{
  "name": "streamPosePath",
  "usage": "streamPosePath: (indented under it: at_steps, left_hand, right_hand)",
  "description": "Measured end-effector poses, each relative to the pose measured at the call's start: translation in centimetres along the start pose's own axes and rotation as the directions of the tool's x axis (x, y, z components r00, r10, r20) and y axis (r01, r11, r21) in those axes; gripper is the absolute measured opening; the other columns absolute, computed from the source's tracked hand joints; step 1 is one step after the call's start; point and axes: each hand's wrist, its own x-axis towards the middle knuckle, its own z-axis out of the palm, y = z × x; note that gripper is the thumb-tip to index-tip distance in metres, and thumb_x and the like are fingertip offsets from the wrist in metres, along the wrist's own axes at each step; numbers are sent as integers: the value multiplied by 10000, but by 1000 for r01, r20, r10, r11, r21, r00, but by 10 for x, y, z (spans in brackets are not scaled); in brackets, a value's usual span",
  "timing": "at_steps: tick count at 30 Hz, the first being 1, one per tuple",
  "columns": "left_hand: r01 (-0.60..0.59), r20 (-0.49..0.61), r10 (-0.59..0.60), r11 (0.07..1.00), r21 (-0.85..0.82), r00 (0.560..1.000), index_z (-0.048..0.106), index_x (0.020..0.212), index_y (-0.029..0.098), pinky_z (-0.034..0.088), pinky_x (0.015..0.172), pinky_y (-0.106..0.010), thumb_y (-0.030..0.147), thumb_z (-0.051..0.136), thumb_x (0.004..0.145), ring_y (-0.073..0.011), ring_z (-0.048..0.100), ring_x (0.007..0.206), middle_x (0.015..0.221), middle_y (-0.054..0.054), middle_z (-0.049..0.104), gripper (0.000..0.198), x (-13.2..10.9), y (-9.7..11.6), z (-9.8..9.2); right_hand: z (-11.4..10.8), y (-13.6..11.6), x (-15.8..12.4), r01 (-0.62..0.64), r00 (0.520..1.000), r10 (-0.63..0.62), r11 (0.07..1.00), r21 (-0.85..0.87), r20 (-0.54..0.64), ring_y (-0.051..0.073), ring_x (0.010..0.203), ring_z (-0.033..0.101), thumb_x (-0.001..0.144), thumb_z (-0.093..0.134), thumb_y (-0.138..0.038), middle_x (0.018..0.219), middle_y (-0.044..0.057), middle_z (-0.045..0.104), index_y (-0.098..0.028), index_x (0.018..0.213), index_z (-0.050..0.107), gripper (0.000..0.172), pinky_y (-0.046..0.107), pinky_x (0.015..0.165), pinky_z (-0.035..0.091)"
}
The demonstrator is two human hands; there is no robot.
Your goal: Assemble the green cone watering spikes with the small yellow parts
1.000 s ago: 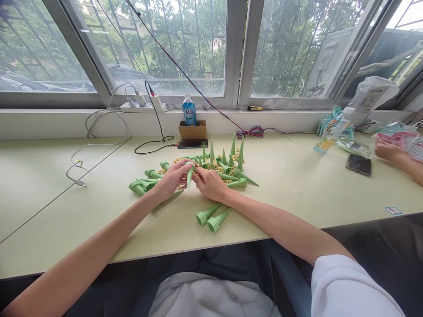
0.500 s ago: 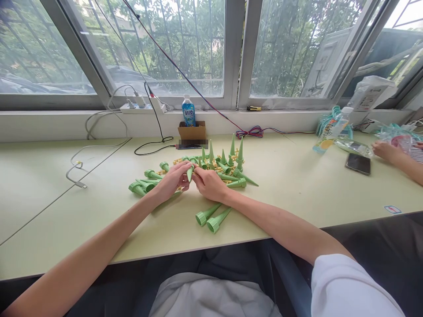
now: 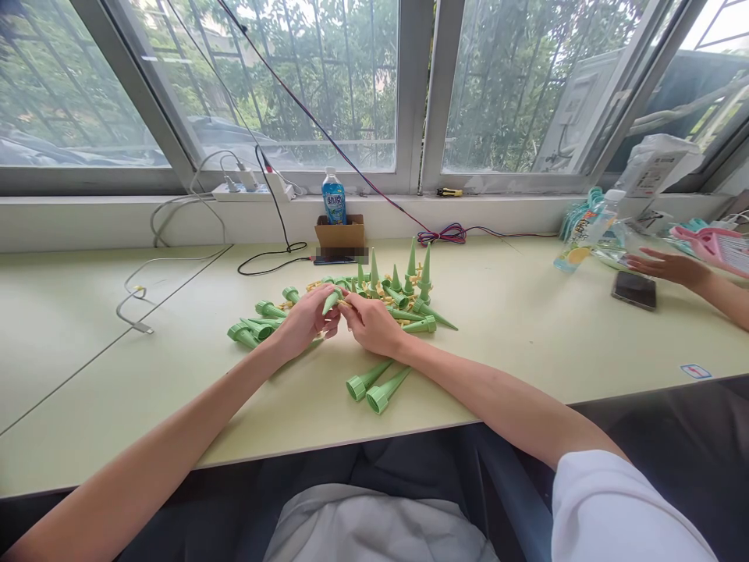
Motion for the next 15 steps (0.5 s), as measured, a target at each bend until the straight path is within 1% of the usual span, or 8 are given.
streamPosePath:
  at_steps: [2,6,10,12,15]
  left_hand:
    - [4,9,-4,1000,-9,1000,576,924,188,348,404,-204,437,526,868,-87,382,448,587,38,414,260,0,0,0]
    - [29,38,-29,1000,11,999,592,893,172,348,397,-204,400,502,860,-87,343,441,550,38,400,248,-1,3,2]
    - [54,45,-55,998,36,997,586,854,174,370,399,-208,366,463,857,-98,355,448,531,32,408,228,-3,6,4]
    - [35,48,-38,997,62,998,571,817,174,380,402,-211,401,448,878,-100,365,454,537,28,415,265,-3,5,4]
    - [-43,45,37,990,135,998,544,777,170,388,402,-217,513,405,918,-95,383,449,564,21,434,396,-2,1,5]
  right_hand:
    - [0,0,0,-2,1000,2,1000,-7,-11,119,572,491,1007,366,-355,674,-5,575,-200,804,470,276,248,628,390]
    - [0,0,0,3,999,-5,1000,-31,-41,118,567,457,1013,344,-383,665,-9,544,-200,798,475,310,248,611,370]
    - [0,-2,0,12,998,-14,999,-33,-61,110,555,429,1016,328,-394,660,-13,523,-200,768,455,340,246,591,351]
    - [0,-4,0,5,997,-7,1000,-27,-73,110,556,426,1016,322,-398,663,-12,521,-201,756,446,349,246,586,346]
    - [0,-5,0,-10,996,8,1000,-19,-85,109,547,414,1016,309,-401,642,-17,502,-204,737,436,365,246,573,336]
